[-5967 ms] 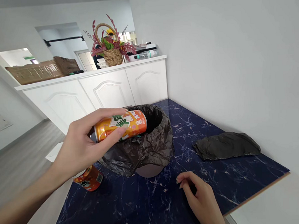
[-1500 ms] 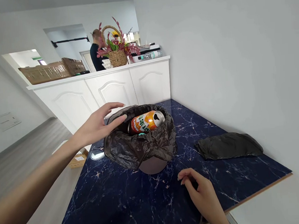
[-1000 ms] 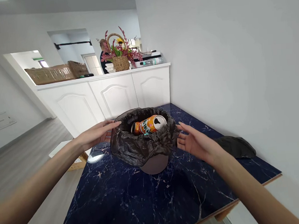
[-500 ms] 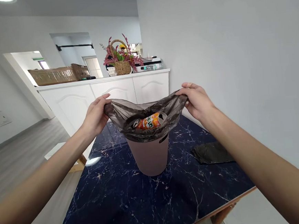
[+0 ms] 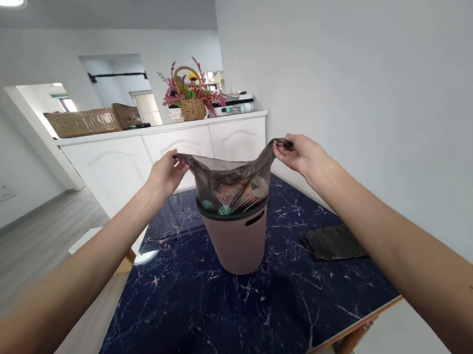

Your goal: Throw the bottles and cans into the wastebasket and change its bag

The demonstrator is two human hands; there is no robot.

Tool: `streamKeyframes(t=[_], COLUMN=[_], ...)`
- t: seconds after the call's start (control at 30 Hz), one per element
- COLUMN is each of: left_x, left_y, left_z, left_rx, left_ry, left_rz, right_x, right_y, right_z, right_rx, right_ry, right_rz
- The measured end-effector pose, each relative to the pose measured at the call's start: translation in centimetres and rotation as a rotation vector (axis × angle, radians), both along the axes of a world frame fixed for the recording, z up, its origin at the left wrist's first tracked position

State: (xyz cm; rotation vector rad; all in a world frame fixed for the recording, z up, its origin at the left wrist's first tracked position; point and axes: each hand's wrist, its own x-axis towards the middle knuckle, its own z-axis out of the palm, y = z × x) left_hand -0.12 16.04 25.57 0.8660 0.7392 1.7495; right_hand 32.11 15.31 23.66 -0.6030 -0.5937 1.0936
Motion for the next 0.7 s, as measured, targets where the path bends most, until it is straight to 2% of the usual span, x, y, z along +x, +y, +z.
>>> streamKeyframes(t=[0.13,0.33,0.57,0.7], left_x=[1.6,3.2,6.6,7.7], left_y=[1.4,2.3,2.6,3.0], left_z=[0.6,1.7,1.8,2.8], left_rx=[-0.001,0.045,0.088,0.126], left_ry=[-0.039,-0.059,-0.052,-0.063], left_rz=[-0.022,-0.062,-0.106,-0.107], right_x=[-0.2,0.0,-1.2,-1.3], right_y=[0.7,1.5,1.7,1.9], right_z=[0.5,1.4,0.5,0.4], right_rx=[-0.087,-0.026,0.015,0.018], right_ry=[-0.021,-0.076,-0.105,-0.071], right_rz=[0.029,0.040,0.058,0.035])
